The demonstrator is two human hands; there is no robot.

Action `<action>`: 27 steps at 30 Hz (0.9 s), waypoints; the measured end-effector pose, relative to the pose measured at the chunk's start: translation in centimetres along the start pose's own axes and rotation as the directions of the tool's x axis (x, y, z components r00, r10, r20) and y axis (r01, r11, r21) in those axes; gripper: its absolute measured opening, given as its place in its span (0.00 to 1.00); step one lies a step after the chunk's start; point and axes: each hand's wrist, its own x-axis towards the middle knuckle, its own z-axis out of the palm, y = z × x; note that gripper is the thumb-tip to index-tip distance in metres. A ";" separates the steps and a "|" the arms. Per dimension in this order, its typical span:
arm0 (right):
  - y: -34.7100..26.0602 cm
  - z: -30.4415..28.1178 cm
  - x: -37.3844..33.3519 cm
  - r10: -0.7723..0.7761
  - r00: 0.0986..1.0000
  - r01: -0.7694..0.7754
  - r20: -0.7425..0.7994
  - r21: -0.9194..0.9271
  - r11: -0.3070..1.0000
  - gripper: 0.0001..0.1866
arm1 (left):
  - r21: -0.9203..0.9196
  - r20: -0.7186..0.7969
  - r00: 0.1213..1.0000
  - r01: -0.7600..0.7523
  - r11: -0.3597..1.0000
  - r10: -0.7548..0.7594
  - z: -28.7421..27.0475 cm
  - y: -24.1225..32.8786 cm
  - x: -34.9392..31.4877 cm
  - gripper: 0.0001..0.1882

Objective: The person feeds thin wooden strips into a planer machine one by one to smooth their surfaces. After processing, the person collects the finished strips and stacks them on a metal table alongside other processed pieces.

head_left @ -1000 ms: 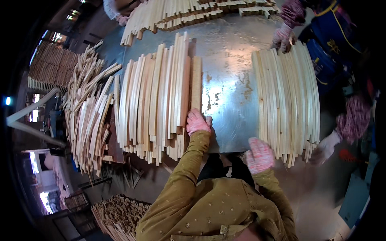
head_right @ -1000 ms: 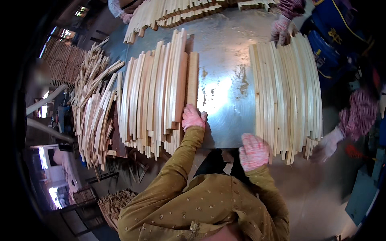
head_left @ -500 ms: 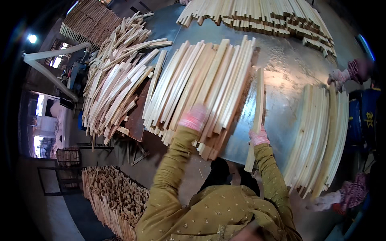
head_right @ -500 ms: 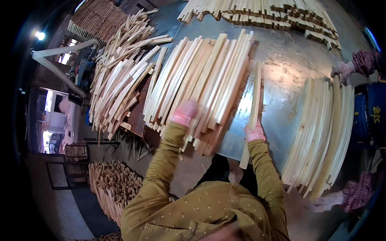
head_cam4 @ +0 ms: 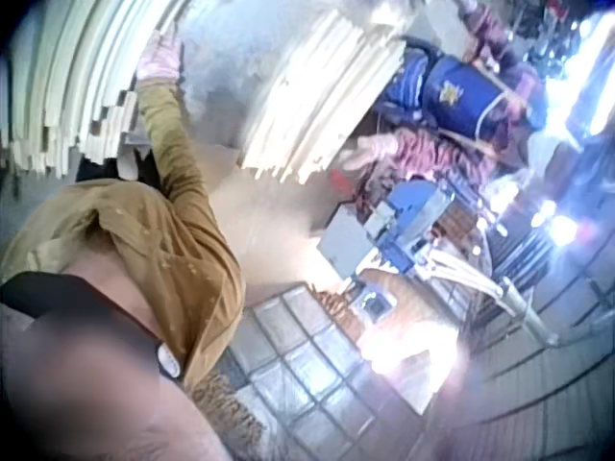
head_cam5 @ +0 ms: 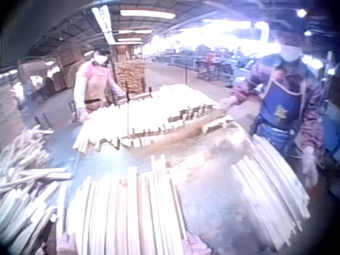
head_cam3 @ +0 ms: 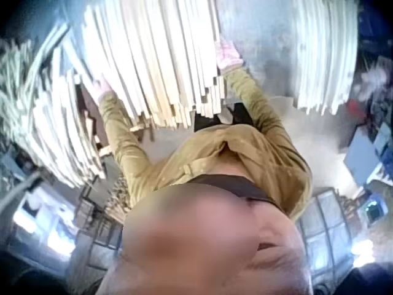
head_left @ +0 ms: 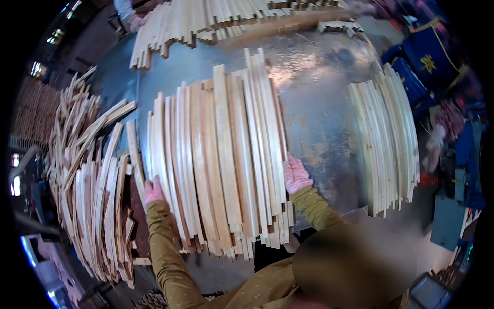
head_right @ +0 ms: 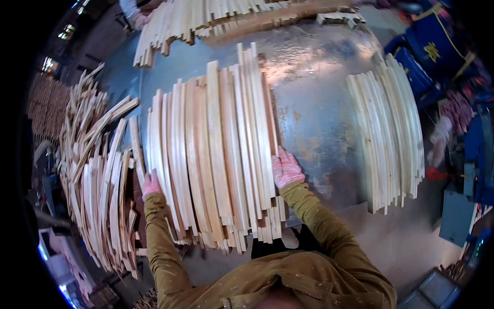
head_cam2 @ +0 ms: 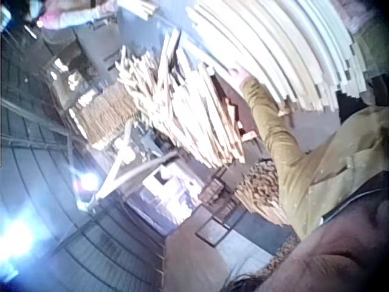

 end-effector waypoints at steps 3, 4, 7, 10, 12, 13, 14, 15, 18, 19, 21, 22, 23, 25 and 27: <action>-3.0 0.4 -1.5 0.013 1.000 -0.010 0.021 -0.137 0.990 0.35 | -0.284 0.057 0.988 0.154 0.946 -0.144 -1.6 0.7 0.6 0.46; -3.9 -0.1 -1.9 0.013 0.999 -0.004 0.034 -0.245 0.969 0.36 | -0.315 0.054 0.989 0.147 0.938 -0.137 -0.7 -0.7 0.9 0.47; -8.9 -1.1 -2.7 0.011 0.997 0.034 0.082 -0.530 0.847 0.39 | -0.346 -0.002 0.994 0.104 0.933 -0.111 0.9 -2.8 0.3 0.45; -10.0 -4.9 -2.5 0.058 0.994 0.012 0.095 -0.614 0.789 0.46 | -0.586 0.048 0.998 0.054 0.808 -0.032 3.1 -0.5 -2.0 0.39; -10.6 -7.6 -2.1 0.111 0.990 -0.031 0.084 -0.646 0.763 0.50 | -0.567 0.086 0.995 0.091 0.819 -0.051 4.3 1.4 -3.8 0.32; -11.1 -9.1 -2.1 0.103 0.993 -0.042 0.063 -0.619 0.784 0.49 | -0.568 0.092 0.993 0.110 0.816 -0.070 4.6 4.0 -5.5 0.31; -10.8 -11.0 -2.0 0.077 0.995 -0.023 0.059 -0.627 0.778 0.49 | -0.612 0.074 0.996 0.091 0.786 -0.058 5.5 5.2 -6.5 0.30; -10.5 -12.6 -2.1 0.054 0.997 -0.003 0.061 -0.635 0.772 0.48 | -0.637 0.094 0.994 0.106 0.764 -0.059 5.8 6.7 -7.6 0.29; -10.5 -17.4 -3.5 0.056 0.998 -0.025 0.028 -0.653 0.757 0.47 | -0.574 -0.057 0.997 -0.067 0.816 0.042 7.5 10.5 -10.3 0.28; -10.3 -18.9 -4.0 0.048 0.999 -0.024 0.020 -0.643 0.766 0.46 | -0.496 0.040 0.998 -0.023 0.868 0.049 7.2 11.2 -10.9 0.28; -10.5 -21.8 -5.2 0.107 0.994 -0.087 -0.013 -0.681 0.727 0.45 | -0.477 0.165 0.986 0.073 0.876 0.007 6.2 15.3 -13.7 0.29; -10.8 -22.9 -5.6 0.133 0.991 -0.111 -0.024 -0.709 0.696 0.45 | -0.557 0.109 0.994 0.055 0.829 0.007 7.0 16.0 -14.9 0.33; -11.3 -23.9 -6.2 0.160 0.987 -0.133 -0.034 -0.733 0.667 0.46 | -0.510 0.088 0.996 0.036 0.860 0.010 8.4 15.4 -15.1 0.38; -12.6 -25.1 -7.3 0.214 0.975 -0.181 -0.065 -0.791 0.584 0.46 | -0.540 0.201 0.979 0.089 0.837 0.025 8.1 17.8 -16.7 0.41; -14.7 -25.7 -8.1 0.263 0.961 -0.212 -0.091 -0.851 0.480 0.48 | -0.493 0.212 0.977 0.093 0.865 0.016 7.2 20.5 -18.7 0.46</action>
